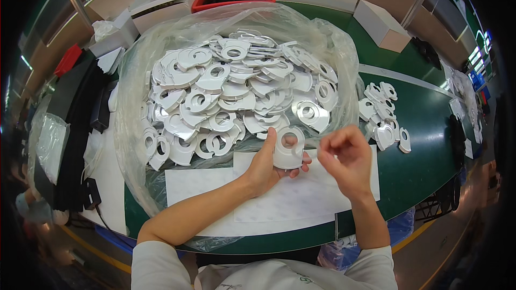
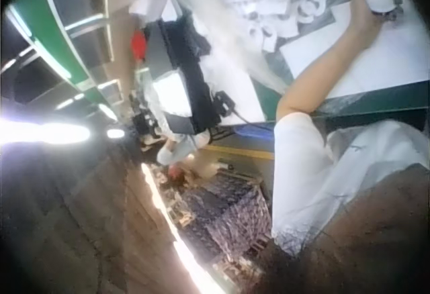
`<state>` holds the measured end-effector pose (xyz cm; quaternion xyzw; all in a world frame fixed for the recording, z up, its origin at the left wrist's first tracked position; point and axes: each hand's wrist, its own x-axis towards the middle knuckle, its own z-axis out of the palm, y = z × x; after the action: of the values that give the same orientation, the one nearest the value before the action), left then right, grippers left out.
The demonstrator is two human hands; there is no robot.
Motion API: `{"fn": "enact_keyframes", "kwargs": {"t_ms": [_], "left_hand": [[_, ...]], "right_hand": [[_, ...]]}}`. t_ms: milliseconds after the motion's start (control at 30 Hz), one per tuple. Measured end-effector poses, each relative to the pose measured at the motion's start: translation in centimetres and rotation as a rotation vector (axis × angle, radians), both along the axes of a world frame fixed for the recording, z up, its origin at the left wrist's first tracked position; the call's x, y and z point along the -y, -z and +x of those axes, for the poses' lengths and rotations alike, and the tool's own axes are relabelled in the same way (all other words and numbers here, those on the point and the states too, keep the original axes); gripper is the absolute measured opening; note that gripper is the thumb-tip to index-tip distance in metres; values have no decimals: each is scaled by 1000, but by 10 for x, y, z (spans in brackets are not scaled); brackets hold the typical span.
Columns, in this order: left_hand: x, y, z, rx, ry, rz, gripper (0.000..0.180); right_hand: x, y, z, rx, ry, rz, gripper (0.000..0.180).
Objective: Assembling small white plastic components by peeling and sticking circular adhesive pads.
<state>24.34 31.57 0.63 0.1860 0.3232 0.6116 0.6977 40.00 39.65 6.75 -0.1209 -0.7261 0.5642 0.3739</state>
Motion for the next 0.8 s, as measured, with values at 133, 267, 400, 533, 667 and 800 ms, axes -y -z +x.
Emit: {"fn": "enact_keyframes", "kwargs": {"t_ms": [133,267,400,533,667,800], "left_hand": [[0,2,0,18,33,26,68],[1,2,0,19,20,20,67],[0,2,0,23,21,23,66],[0,3,0,9,27,25,66],[0,3,0,8,28,24,67],[0,2,1,0,28,40,67]], "right_hand": [[-8,16,-15,60,30,-371,24],[-10,24,-19,102,-4,-434,23],[-12,27,-19,115,-13,-392,24],[-11,26,-20,113,6,-414,24],[-13,27,-19,128,-1,-414,24],[-13,27,-19,121,0,-407,24]]}}
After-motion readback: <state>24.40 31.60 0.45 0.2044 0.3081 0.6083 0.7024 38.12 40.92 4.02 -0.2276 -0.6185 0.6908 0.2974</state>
